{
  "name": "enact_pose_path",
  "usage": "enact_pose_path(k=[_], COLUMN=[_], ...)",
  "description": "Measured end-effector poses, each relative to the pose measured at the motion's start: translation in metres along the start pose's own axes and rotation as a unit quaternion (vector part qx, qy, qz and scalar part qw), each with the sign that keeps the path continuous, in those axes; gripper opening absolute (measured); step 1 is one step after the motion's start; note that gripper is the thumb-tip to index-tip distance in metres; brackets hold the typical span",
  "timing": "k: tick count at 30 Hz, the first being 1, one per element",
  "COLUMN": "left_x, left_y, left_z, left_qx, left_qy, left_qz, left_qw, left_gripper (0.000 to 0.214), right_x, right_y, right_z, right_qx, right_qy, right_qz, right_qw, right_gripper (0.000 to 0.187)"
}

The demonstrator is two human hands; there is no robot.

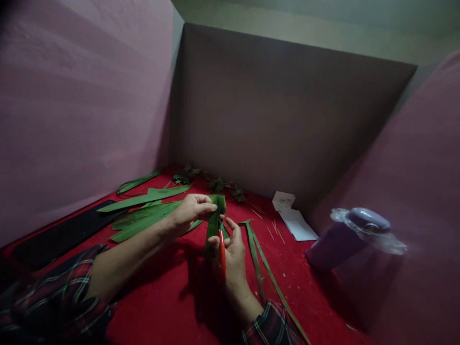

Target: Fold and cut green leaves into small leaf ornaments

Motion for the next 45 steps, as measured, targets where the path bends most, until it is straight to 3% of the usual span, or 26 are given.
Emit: enact_pose_path(k=[11, 24, 37, 45], left_x=[0.008, 0.009, 0.009, 0.004], left_y=[-0.004, -0.005, -0.005, 0.008], left_z=[-0.006, -0.007, -0.005, -0.015], left_qx=[-0.015, -0.041, -0.056, 0.009], left_qy=[-0.006, -0.012, -0.012, -0.011], left_qz=[0.017, 0.003, 0.019, -0.058], left_qw=[1.000, 0.999, 0.998, 0.998], left_gripper=[0.012, 0.013, 0.014, 0.016], right_x=[0.000, 0.001, -0.001, 0.001], right_y=[0.000, -0.003, -0.002, -0.005], right_z=[-0.005, 0.001, -0.004, 0.002], right_qx=[0.026, -0.034, -0.049, -0.087], right_qy=[0.042, 0.016, 0.010, -0.007], right_qz=[0.015, 0.020, 0.003, -0.011], right_qw=[0.999, 0.999, 0.999, 0.996], right_gripper=[0.079, 0.062, 0.067, 0.070])
Point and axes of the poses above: each hand's wrist, its own x-axis away from the middle knuckle, its own y-axis out of the back of the hand, z = x × y, the point moved 3 cm from there along -x, towards the middle knuckle, and after that the axes turned 6 degrees about y, right-handed, at the moved point
